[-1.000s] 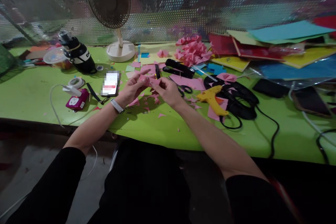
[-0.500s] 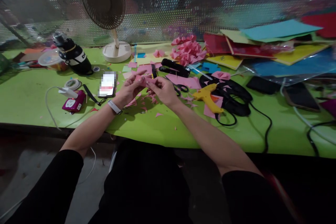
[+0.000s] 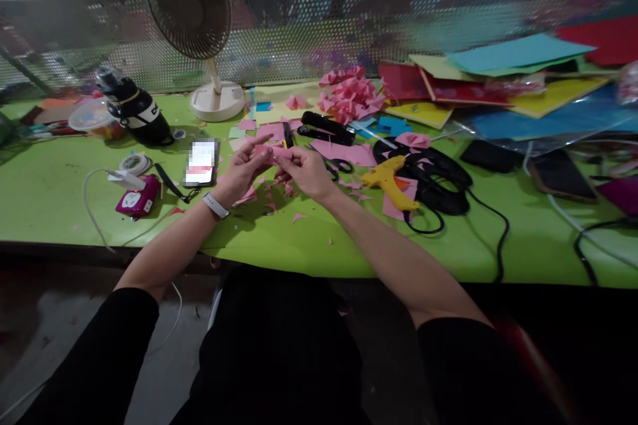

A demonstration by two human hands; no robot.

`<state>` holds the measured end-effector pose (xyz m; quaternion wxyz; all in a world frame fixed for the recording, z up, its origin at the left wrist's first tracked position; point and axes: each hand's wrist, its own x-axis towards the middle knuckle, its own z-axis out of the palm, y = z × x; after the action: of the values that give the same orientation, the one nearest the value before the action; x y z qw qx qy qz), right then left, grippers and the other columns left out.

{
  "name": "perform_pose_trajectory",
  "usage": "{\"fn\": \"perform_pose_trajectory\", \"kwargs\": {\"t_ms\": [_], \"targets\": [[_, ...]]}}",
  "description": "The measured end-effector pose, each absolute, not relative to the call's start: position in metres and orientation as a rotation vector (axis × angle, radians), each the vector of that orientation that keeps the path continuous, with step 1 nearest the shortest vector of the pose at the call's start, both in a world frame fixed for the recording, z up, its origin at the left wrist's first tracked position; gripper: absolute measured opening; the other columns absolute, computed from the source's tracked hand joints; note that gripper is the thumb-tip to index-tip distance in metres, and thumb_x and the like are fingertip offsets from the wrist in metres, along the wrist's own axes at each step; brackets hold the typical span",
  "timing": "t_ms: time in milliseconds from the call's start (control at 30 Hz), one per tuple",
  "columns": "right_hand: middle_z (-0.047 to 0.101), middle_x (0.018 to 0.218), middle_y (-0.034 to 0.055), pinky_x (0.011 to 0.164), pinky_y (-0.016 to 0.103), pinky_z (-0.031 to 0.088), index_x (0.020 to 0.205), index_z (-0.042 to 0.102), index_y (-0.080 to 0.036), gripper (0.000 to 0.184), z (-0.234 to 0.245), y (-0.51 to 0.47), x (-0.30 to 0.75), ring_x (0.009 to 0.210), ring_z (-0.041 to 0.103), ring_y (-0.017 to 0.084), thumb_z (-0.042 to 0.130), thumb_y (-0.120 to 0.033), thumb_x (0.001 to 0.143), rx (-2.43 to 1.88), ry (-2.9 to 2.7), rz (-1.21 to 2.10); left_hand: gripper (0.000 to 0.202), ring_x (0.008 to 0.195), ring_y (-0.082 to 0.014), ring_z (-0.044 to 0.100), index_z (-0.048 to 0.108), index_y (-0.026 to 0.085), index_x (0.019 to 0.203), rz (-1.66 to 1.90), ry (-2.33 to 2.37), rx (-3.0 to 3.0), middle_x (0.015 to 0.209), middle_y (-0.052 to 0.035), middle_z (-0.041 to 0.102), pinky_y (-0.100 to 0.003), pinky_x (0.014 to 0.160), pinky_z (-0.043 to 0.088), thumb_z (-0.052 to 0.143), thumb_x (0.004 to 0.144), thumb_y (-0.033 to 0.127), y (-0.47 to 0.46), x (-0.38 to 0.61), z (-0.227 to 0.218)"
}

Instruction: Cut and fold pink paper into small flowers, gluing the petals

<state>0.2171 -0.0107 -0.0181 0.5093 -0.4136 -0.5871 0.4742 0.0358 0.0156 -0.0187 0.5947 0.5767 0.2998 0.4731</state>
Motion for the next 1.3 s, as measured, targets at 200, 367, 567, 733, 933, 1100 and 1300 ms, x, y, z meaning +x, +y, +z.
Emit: {"fn": "perform_pose_trajectory", "kwargs": {"t_ms": [200, 367, 567, 733, 933, 1100, 1300], "targets": [[0.072, 0.067, 0.0028, 0.055, 0.029, 0.062, 0.085, 0.070, -0.020, 0.047, -0.018, -0.008, 0.231, 0.055, 0.068, 0.015, 0.082, -0.063, 0.071, -1.003, -1.461, 1.097, 0.056, 0.085, -0.0152, 0.074, 0.066, 0.014, 0.121, 0.991, 0.718, 1.379, 0.092, -0.0067, 0.077, -0.034, 0.089, 0.059, 0.087, 0.070, 0.023, 0.019, 0.026, -0.010], [0.073, 0.071, 0.0035, 0.056, 0.027, 0.061, 0.089, 0.072, -0.019, 0.046, -0.017, -0.010, 0.233, 0.058, 0.069, 0.014, 0.079, -0.061, 0.076, -1.031, -1.533, 1.038, 0.058, 0.079, -0.0151, 0.075, 0.064, 0.011, 0.122, 0.956, 0.769, 1.375, 0.083, -0.0058, 0.077, -0.030, 0.080, 0.060, 0.087, 0.069, 0.019, 0.020, 0.025, -0.008], [0.076, 0.072, 0.0060, 0.062, 0.032, 0.065, 0.084, 0.074, -0.018, 0.041, -0.008, -0.013, 0.231, 0.062, 0.073, 0.018, 0.087, -0.054, 0.070, -1.064, -1.478, 1.134, 0.060, 0.074, -0.0143, 0.075, 0.060, 0.010, 0.129, 0.975, 0.779, 1.396, 0.077, -0.0045, 0.076, -0.029, 0.078, 0.060, 0.084, 0.073, 0.015, 0.018, 0.024, -0.004], [0.077, 0.073, 0.0080, 0.067, 0.033, 0.065, 0.081, 0.074, -0.016, 0.033, -0.002, -0.012, 0.234, 0.066, 0.075, 0.019, 0.087, -0.045, 0.073, -1.093, -1.518, 1.223, 0.056, 0.074, -0.0135, 0.074, 0.061, 0.009, 0.127, 0.957, 0.820, 1.381, 0.077, -0.0047, 0.076, -0.029, 0.079, 0.061, 0.082, 0.075, 0.009, 0.017, 0.026, -0.003], [0.078, 0.078, 0.0088, 0.068, 0.032, 0.064, 0.077, 0.071, -0.017, 0.022, 0.006, -0.013, 0.246, 0.071, 0.076, 0.019, 0.085, -0.034, 0.077, -1.179, -1.562, 1.221, 0.052, 0.078, -0.0142, 0.075, 0.061, 0.010, 0.128, 0.953, 0.838, 1.283, 0.080, -0.0046, 0.076, -0.032, 0.085, 0.061, 0.079, 0.079, 0.008, 0.023, 0.022, -0.007], [0.078, 0.079, 0.0085, 0.057, 0.029, 0.058, 0.081, 0.073, -0.018, 0.012, 0.010, -0.010, 0.253, 0.067, 0.074, 0.019, 0.080, -0.027, 0.079, -1.246, -1.580, 1.204, 0.048, 0.078, -0.0136, 0.075, 0.062, 0.009, 0.126, 0.956, 0.807, 1.238, 0.077, -0.0040, 0.075, -0.031, 0.084, 0.062, 0.077, 0.081, 0.006, 0.024, 0.022, -0.008], [0.077, 0.075, 0.0092, 0.060, 0.028, 0.056, 0.073, 0.070, -0.016, 0.021, 0.010, -0.014, 0.244, 0.062, 0.071, 0.015, 0.077, -0.033, 0.083, -1.254, -1.677, 1.158, 0.054, 0.072, -0.0127, 0.073, 0.060, 0.011, 0.130, 0.889, 0.864, 1.262, 0.077, -0.0023, 0.074, -0.031, 0.080, 0.062, 0.078, 0.079, 0.005, 0.016, 0.026, -0.001]]}}
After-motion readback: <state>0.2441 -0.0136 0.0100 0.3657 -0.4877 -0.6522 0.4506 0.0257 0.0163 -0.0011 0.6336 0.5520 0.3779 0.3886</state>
